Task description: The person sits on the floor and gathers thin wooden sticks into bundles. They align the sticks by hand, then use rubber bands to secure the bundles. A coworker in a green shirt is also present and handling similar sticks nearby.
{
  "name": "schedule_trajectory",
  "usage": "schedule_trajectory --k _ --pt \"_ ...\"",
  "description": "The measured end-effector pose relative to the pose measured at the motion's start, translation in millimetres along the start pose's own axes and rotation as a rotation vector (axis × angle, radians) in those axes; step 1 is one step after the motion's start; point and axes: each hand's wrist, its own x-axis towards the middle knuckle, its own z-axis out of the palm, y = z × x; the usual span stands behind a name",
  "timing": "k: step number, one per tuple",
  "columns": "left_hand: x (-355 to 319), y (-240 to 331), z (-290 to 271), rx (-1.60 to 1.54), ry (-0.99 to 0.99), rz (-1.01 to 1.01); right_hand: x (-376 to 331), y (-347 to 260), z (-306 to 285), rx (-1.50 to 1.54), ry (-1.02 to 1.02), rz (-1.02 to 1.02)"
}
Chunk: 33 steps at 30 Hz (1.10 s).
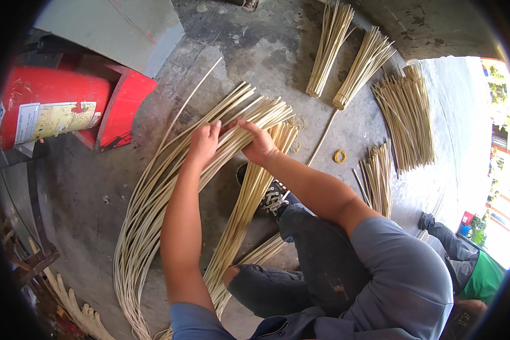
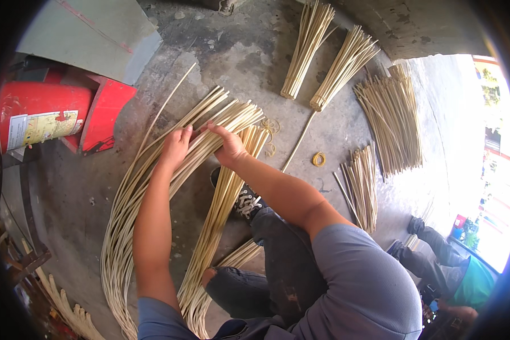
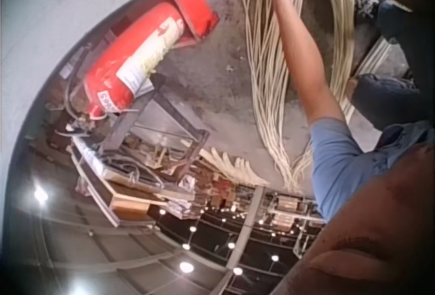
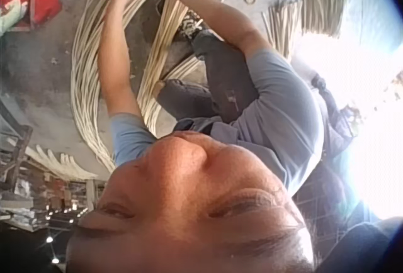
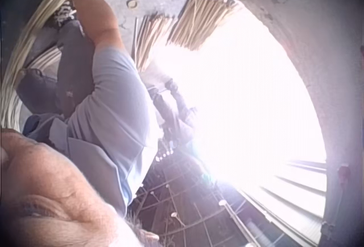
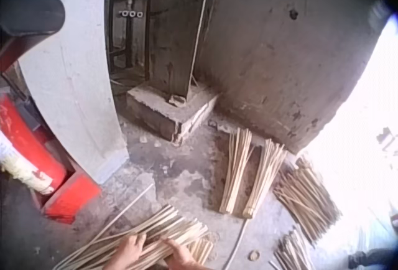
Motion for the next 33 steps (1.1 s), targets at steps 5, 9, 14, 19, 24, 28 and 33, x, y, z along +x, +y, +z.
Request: schedule_trajectory --k 5,9,14,19,24,28,33 --pt "6.7 31.7 16.3 0.547 0.291 0.094 -0.2 -5.6 -16.4 0.003 0.103 -0.012" --pt "11.0 28.5 8.2 0.621 0.199 0.011 0.2 0.8 -10.6 0.002 0.165 0.009" --pt "17.2 8.0 3.8 0.68 0.2 0.055 1.7 3.9 -0.6 0.019 0.16 0.027" --pt "23.7 12.0 3.4 0.853 0.399 0.148 0.2 -0.7 -3.2 -0.029 0.136 0.008" --pt "19.7 6.1 -1.3 0.972 0.617 0.136 0.4 -3.8 -7.9 -0.056 0.126 0.005" --pt "25.1 -4.0 -6.6 0.845 0.373 -0.081 0.2 -2.2 -6.2 -0.06 0.129 0.007" --pt "18.2 -15.6 -22.0 0.52 0.421 0.13 0.0 0.5 -0.6 -0.046 0.126 0.016"
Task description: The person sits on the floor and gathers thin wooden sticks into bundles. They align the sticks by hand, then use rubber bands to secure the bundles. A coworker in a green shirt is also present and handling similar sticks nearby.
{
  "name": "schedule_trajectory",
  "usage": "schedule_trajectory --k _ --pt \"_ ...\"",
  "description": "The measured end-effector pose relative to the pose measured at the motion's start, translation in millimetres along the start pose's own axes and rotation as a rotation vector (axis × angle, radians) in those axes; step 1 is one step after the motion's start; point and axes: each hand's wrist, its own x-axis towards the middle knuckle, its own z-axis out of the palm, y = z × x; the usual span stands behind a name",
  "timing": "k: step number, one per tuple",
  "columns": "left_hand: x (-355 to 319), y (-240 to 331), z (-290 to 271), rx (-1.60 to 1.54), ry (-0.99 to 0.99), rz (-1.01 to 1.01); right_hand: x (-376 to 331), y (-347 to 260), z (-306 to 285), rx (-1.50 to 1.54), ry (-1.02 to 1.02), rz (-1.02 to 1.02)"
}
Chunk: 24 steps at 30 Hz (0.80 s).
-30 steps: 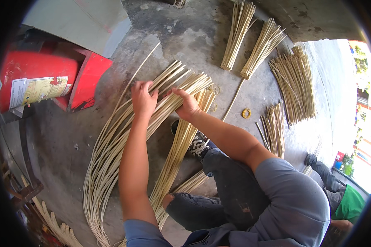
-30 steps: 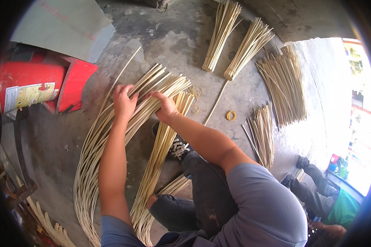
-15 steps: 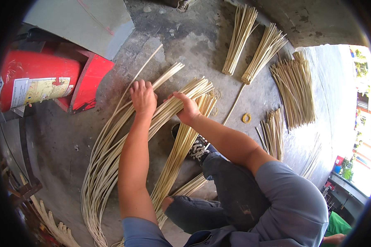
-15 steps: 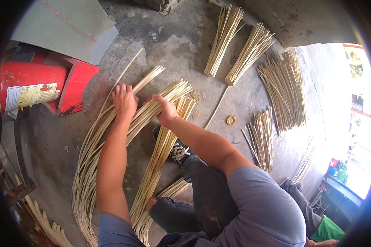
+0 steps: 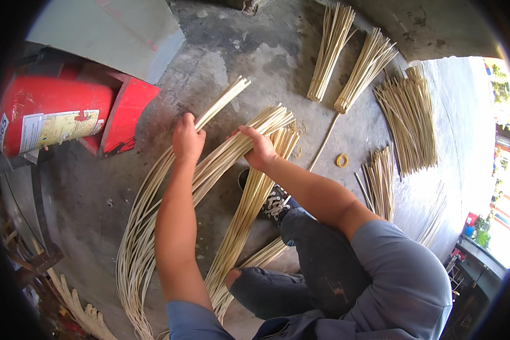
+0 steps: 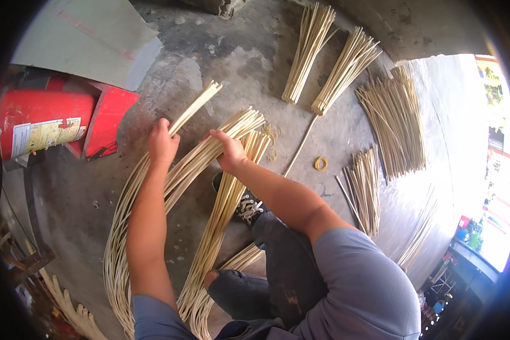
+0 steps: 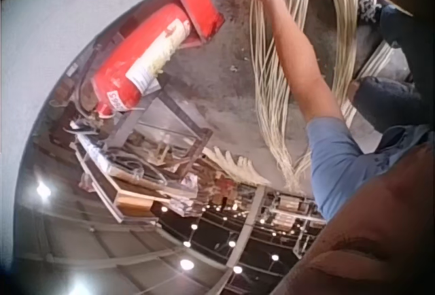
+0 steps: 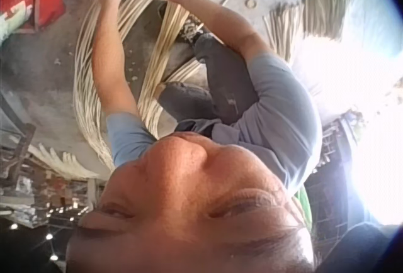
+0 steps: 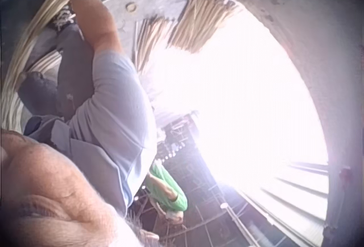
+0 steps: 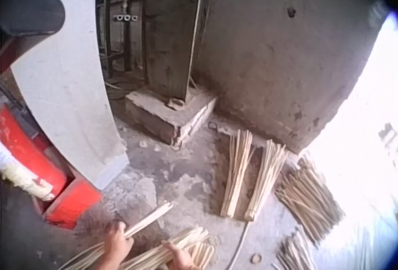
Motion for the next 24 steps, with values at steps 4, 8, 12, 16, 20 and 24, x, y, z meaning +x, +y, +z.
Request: schedule_trajectory --k 4,8,12,16,20,24 --pt "4.7 -6.2 -36.2 -0.512 -0.312 -0.076 -1.5 -3.0 0.6 0.002 0.022 -0.009" --pt "4.2 4.7 -60.1 -0.793 -0.549 -0.173 -0.5 -9.9 -5.0 0.024 -0.017 0.006" --pt "-3.9 2.5 -63.9 -0.911 -0.585 -0.247 -4.4 -6.7 -4.6 0.038 -0.126 0.031" --pt "-7.0 3.9 -55.8 -0.893 -0.616 -0.264 -5.9 -8.6 -7.8 0.027 -0.24 0.053" --pt "-10.7 4.5 -50.6 -0.837 -0.629 -0.211 -9.3 -7.8 -8.8 0.04 -0.246 0.043" --pt "-11.5 8.7 -46.0 -0.879 -0.625 -0.235 -10.2 -9.6 -8.1 0.027 -0.236 0.037"
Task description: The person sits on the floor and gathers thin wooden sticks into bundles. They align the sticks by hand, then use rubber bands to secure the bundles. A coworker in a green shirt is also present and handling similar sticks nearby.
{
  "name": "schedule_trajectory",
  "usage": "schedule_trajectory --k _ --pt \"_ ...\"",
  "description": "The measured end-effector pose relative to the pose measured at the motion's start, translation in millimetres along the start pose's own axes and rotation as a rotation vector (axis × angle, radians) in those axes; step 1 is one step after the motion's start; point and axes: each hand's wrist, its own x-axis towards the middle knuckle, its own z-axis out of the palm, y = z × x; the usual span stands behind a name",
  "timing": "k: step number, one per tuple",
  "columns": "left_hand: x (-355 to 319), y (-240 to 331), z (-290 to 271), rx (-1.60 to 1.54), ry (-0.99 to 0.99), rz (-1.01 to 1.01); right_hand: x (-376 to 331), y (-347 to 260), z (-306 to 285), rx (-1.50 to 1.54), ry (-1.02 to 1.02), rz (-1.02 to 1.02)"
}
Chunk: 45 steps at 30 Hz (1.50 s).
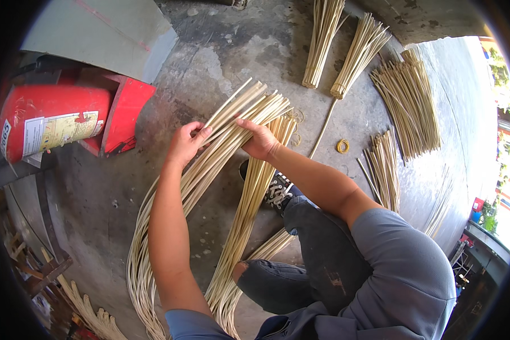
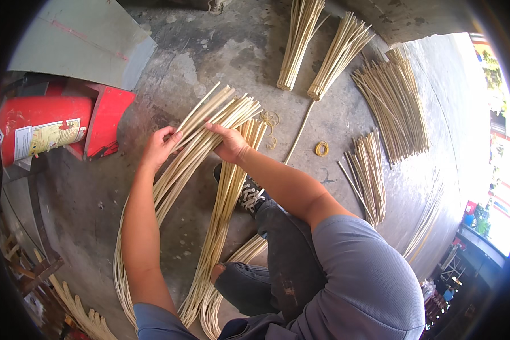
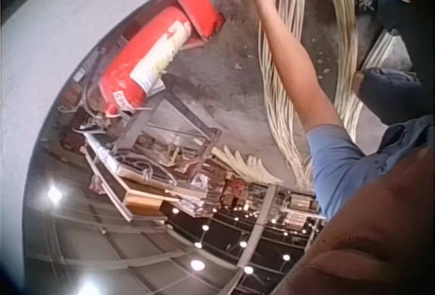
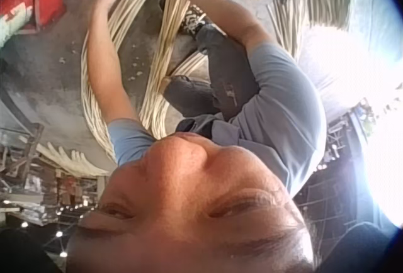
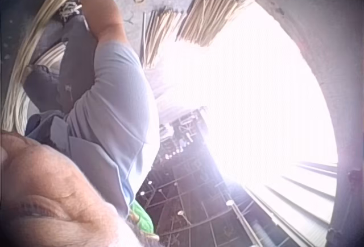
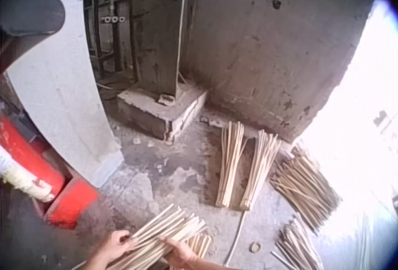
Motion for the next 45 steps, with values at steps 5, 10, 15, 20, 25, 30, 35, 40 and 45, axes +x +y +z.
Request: schedule_trajectory --k 5,10,15,20,25,30,35,40,45 --pt "0.2 -1.1 1.7 0.069 -0.02 0.044 -1.0 -0.6 2.8 -0.012 -0.013 -0.001" --pt "2.9 -3.4 1.9 0.003 -0.034 -0.003 -0.6 -0.8 4.2 -0.015 0.003 0.009" --pt "6.0 -4.3 3.2 0.012 0.001 -0.01 -0.2 -1.7 3.5 -0.008 0.045 0.017" --pt "7.7 -6.9 2.9 0.027 -0.019 0.011 1.0 -0.4 5.4 0.01 -0.013 -0.01" --pt "5.8 -6.2 2.6 0.072 -0.016 -0.02 1.7 5.2 10.2 0.041 0.067 -0.028" --pt "6.8 -7.3 10.6 0.075 0.017 0.017 6.3 3.9 6.1 -0.01 0.119 -0.095" --pt "3.9 -10.4 -3.6 0.013 0.062 0.005 5.5 7.9 9.9 0.059 0.113 -0.022" --pt "3.2 3.2 5.2 0.011 0.057 -0.052 2.4 2.4 1.9 0.07 0.063 -0.032" --pt "5.0 -1.6 4.9 0.03 0.069 -0.007 5.1 3.6 4.4 0.039 0.039 -0.043"
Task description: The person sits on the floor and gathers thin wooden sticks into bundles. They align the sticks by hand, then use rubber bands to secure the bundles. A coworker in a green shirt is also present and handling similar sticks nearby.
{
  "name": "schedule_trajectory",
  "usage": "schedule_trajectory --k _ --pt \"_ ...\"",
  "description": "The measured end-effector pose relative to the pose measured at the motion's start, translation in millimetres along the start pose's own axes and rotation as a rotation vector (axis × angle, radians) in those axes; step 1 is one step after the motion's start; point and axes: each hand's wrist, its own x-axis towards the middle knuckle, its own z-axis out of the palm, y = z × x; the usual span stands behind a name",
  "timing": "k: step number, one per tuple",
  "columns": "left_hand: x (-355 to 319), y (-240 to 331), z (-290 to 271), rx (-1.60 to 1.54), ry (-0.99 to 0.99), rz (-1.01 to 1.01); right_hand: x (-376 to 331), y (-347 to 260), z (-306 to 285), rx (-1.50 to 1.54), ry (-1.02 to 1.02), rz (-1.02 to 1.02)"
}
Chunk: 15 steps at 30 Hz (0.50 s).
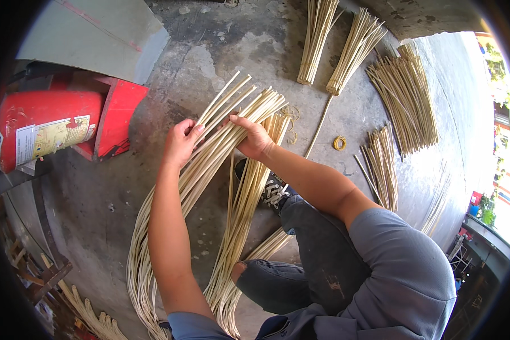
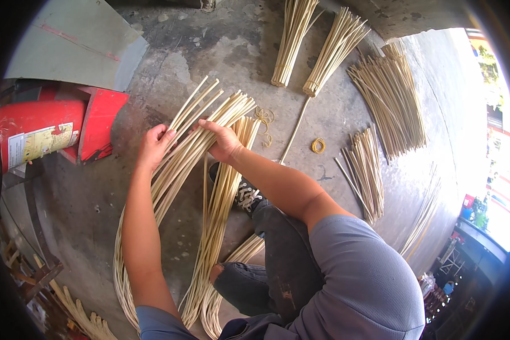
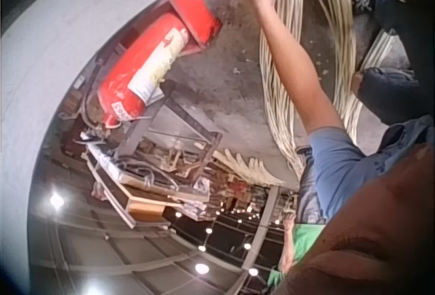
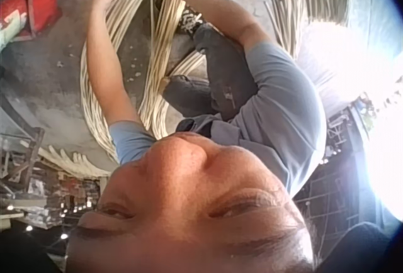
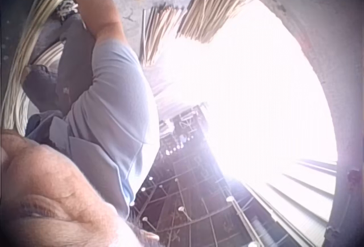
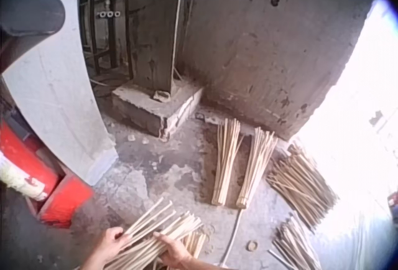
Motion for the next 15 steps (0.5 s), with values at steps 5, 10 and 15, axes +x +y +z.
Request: schedule_trajectory --k 5,10,15 --pt "-5.7 -0.1 5.4 0.02 0.022 0.035 -4.1 0.9 2.2 -0.01 0.042 0.004" --pt "-5.1 -0.1 4.6 0.019 0.023 0.054 -2.2 -0.9 0.5 -0.01 0.038 0.003" --pt "-5.9 -4.6 3.7 -0.026 0.032 0.053 -2.5 0.7 1.5 -0.028 0.046 0.001"
